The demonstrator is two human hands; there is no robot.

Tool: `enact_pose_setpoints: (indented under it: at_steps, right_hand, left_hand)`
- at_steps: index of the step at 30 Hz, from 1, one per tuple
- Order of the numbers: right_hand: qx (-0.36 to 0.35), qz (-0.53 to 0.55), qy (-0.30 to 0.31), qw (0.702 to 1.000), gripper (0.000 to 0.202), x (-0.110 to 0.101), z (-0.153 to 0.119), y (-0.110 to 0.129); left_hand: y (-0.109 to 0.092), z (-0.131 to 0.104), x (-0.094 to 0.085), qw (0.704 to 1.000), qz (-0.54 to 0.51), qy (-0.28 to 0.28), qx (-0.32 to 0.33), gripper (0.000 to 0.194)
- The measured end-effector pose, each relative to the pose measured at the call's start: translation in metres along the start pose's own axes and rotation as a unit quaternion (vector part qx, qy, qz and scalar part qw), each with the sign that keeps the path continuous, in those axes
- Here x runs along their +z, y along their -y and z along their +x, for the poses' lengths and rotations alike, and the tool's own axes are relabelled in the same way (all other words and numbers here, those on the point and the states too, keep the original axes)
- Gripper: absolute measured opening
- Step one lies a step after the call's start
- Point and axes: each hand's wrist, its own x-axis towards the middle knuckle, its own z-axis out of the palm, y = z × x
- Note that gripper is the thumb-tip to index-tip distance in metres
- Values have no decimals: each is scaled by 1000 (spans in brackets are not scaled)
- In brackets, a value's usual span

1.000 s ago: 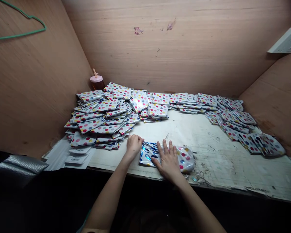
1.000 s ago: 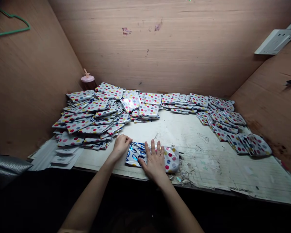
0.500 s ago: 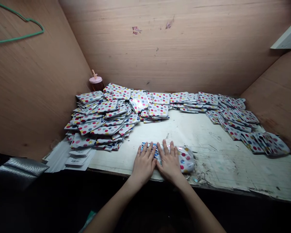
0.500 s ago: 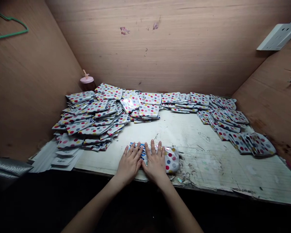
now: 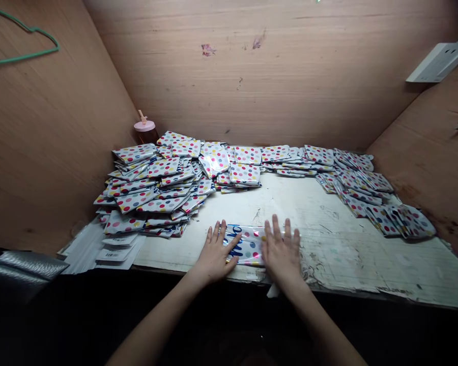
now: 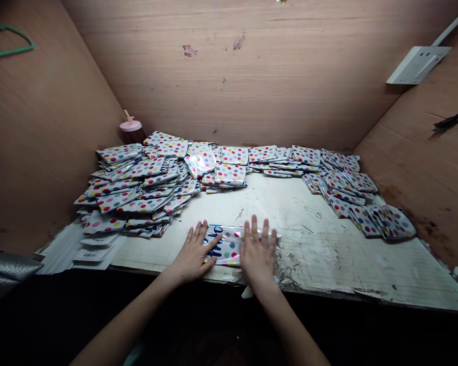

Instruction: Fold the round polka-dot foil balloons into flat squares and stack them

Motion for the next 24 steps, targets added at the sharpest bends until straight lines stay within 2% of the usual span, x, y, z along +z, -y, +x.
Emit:
enact_pose_setpoints:
  at_steps: [3, 6, 8, 10, 13, 17, 19, 21, 23, 24]
  right_hand:
    - [-105, 44, 44, 993, 59, 7, 4, 21]
    - [-131, 64, 74, 987, 62, 16, 9, 17]
    - [-104, 62, 54, 991, 67, 15, 7, 11]
    - [-107, 67, 21, 992, 75, 8, -2, 14]
    - [-145, 98, -12, 985, 77, 0, -26, 37]
    - [-184, 136, -50, 972, 63, 7, -52, 63]
    - [-226, 146, -99, 958, 55, 12, -56, 60]
    - [-278, 157, -145, 937, 48, 12, -59, 45]
    - [-358, 184, -146, 904, 43, 7, -64, 23]
    - [-396, 207, -132, 885, 40, 4, -68, 12]
  left_hand:
    - [6, -6, -1, 1000, 9, 12, 15, 70]
    - [15, -16, -8, 999, 6, 43, 21, 84]
    - [20, -20, -12, 998, -7, 61, 19, 97]
    - [22, -21, -15, 997, -20, 67, 18, 102]
    - [23, -21, -16, 997, -32, 67, 21, 103]
    - [24, -30, -28, 995, -44, 79, 51, 109]
    - [24, -39, -38, 992, -51, 92, 67, 113]
    - [24, -50, -46, 990, -52, 101, 78, 113]
    - [23, -58, -47, 990, -48, 87, 103, 105]
    - [22, -61, -44, 989, -47, 67, 126, 94]
